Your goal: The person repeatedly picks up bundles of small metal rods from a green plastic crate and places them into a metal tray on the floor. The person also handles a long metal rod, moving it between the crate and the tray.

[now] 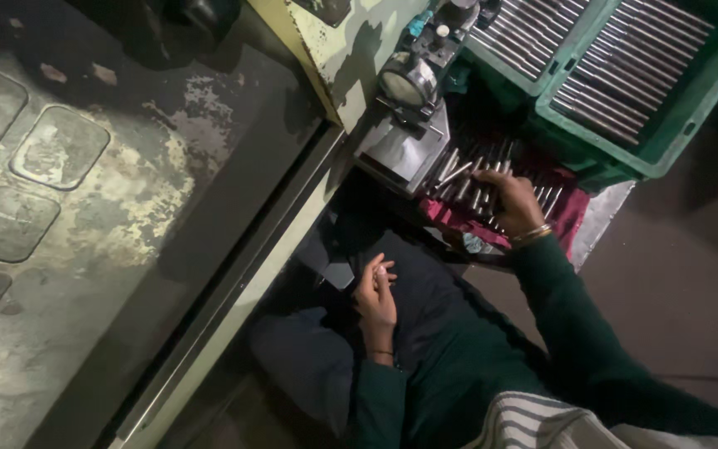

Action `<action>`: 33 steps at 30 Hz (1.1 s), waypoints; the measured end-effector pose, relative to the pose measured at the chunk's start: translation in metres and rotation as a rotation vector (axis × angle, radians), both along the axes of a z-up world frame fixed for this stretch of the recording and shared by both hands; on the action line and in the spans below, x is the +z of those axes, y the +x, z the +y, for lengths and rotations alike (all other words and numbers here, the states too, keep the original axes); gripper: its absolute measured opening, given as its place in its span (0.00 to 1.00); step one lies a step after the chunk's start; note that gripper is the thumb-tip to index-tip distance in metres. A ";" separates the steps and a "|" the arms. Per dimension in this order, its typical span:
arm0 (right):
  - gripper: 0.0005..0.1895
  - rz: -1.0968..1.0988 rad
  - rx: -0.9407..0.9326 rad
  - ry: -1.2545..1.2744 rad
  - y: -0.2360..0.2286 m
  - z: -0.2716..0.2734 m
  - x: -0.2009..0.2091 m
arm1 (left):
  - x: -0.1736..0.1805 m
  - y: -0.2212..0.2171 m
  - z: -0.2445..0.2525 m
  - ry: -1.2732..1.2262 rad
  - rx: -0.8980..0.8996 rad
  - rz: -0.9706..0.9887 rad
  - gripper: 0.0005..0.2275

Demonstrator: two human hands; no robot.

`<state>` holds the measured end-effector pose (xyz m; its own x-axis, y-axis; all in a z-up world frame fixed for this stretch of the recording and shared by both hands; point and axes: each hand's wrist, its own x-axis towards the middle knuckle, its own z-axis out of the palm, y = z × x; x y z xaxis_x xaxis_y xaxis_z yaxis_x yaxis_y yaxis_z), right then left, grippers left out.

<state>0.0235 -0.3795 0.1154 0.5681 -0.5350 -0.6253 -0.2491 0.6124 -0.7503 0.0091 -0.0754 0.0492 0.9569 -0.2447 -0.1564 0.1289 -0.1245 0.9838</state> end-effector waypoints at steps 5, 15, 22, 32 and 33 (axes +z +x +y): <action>0.07 0.097 0.015 -0.081 -0.010 -0.009 0.003 | -0.009 -0.002 0.001 -0.023 0.011 -0.021 0.17; 0.09 0.146 0.004 -0.176 -0.032 -0.003 0.018 | -0.010 -0.001 0.002 0.005 0.012 0.015 0.17; 0.10 0.043 0.178 -0.385 -0.061 -0.011 0.011 | -0.016 -0.001 0.002 -0.048 0.022 0.027 0.17; 0.10 -0.001 0.052 -0.355 -0.087 -0.041 -0.013 | -0.016 -0.004 0.005 -0.056 0.004 0.055 0.17; 0.10 -0.015 0.057 -0.330 -0.091 -0.041 -0.012 | -0.015 -0.005 0.005 -0.042 0.007 0.058 0.17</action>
<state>-0.0672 -0.4206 0.1038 0.6109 -0.6742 -0.4150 -0.2637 0.3209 -0.9097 0.0042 -0.0703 0.0342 0.9483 -0.2457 -0.2008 0.1861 -0.0818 0.9791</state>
